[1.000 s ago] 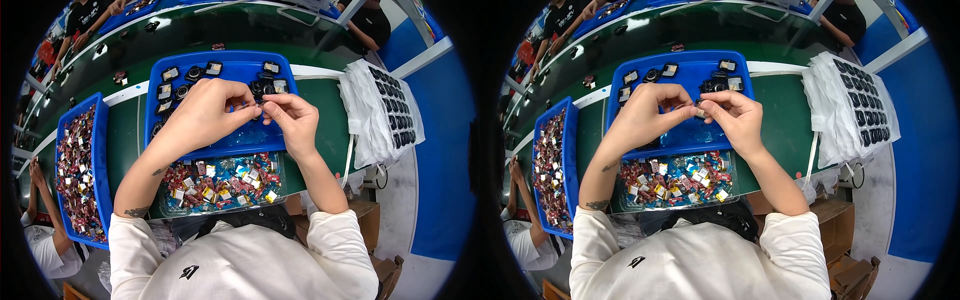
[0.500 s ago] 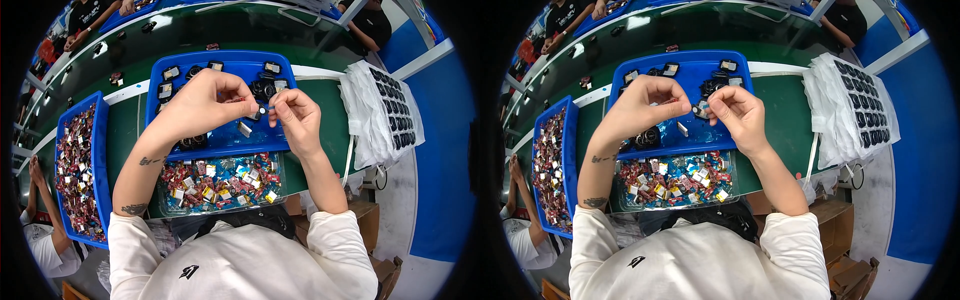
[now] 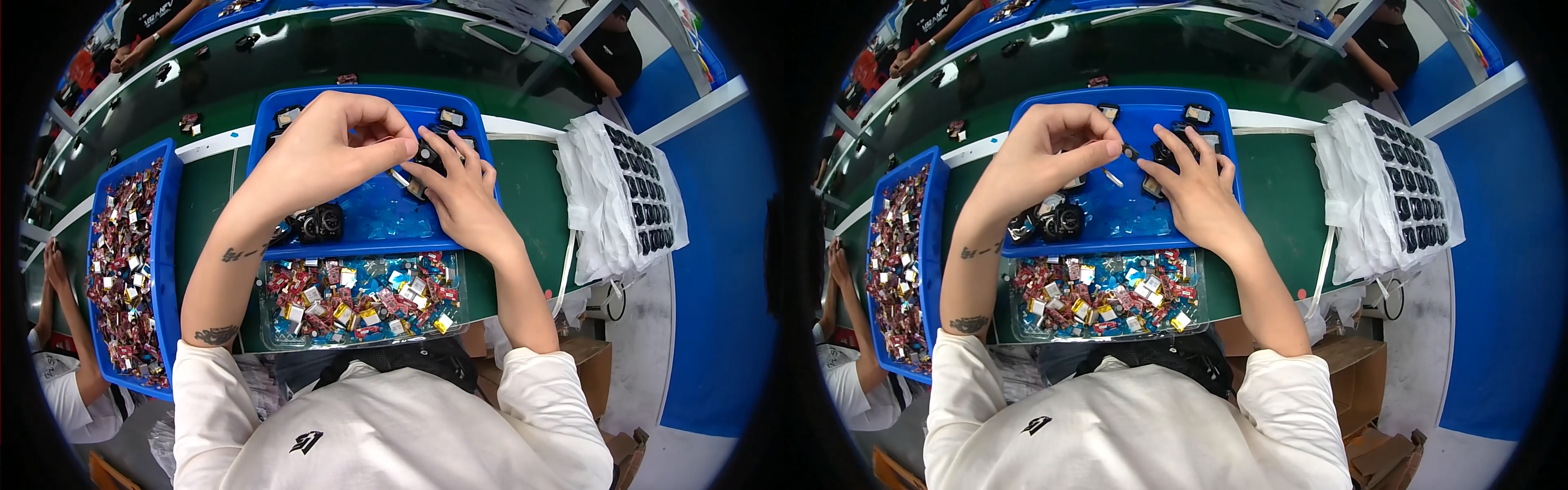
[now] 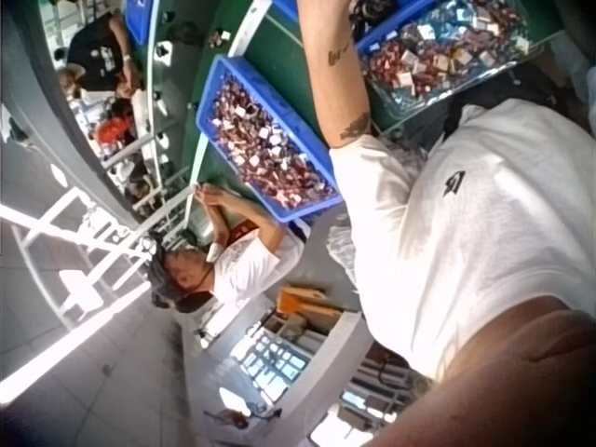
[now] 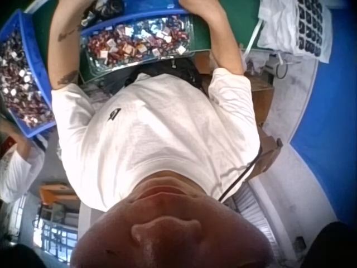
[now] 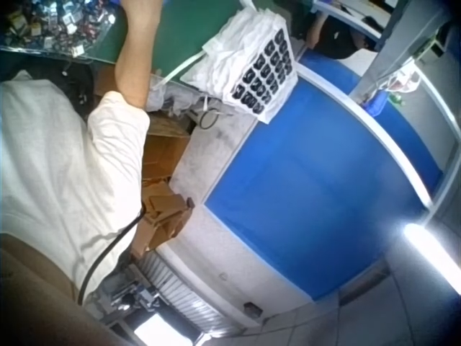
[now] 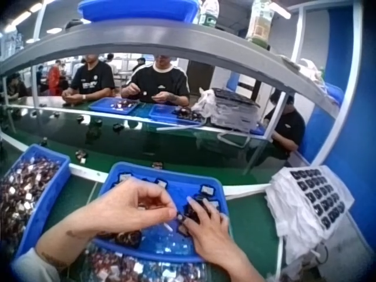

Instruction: Assembling small camera lens modules and sorting electronic components on a factory assembly line.

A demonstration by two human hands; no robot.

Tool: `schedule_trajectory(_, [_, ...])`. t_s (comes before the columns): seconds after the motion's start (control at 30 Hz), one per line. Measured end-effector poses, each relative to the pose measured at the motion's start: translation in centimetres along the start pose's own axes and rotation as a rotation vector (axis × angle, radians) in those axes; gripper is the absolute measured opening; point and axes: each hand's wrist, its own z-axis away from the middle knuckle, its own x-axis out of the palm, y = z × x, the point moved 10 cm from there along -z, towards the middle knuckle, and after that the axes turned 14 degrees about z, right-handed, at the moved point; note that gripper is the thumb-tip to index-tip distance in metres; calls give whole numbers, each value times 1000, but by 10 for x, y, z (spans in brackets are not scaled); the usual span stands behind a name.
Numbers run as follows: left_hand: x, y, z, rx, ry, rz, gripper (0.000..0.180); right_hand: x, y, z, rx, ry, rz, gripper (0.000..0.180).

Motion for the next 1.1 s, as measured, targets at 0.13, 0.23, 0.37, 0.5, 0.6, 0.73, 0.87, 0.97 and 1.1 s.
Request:
schedule_trajectory(0.13, [-2, 3, 1, 17, 15, 2, 16, -8, 12, -2, 56, -12, -32, 30])
schedule_trajectory(0.23, [-6, 1, 1, 31, 38, -13, 16, 6, 40, 3, 388, 40, -705, 24])
schedule_trajectory(0.37, [1, 0, -1, 83, 47, -92, 15, 8, 37, 7, 415, 73, -1171, 28])
schedule_trajectory(0.5, [9, -4, -2, 79, 68, -262, 16, 21, 30, 8, 502, -6, -1358, 30])
schedule_trajectory(0.6, [12, -17, -1, -1, 117, -282, 17, 25, 29, 9, 494, 24, -1503, 30])
schedule_trajectory(0.73, [14, -19, -2, 32, 141, -379, 17, 24, 25, 9, 493, 36, -1646, 32])
schedule_trajectory(0.87, [13, -15, -1, 54, 179, -374, 17, 22, 24, 10, 447, 61, -1595, 30])
schedule_trajectory(0.97, [14, -14, 0, 56, 182, -364, 16, 21, 25, 12, 501, 50, -1584, 30])
schedule_trajectory(1.1, [15, -17, -1, 38, 185, -334, 19, 22, 27, 13, 527, 40, -1568, 30])
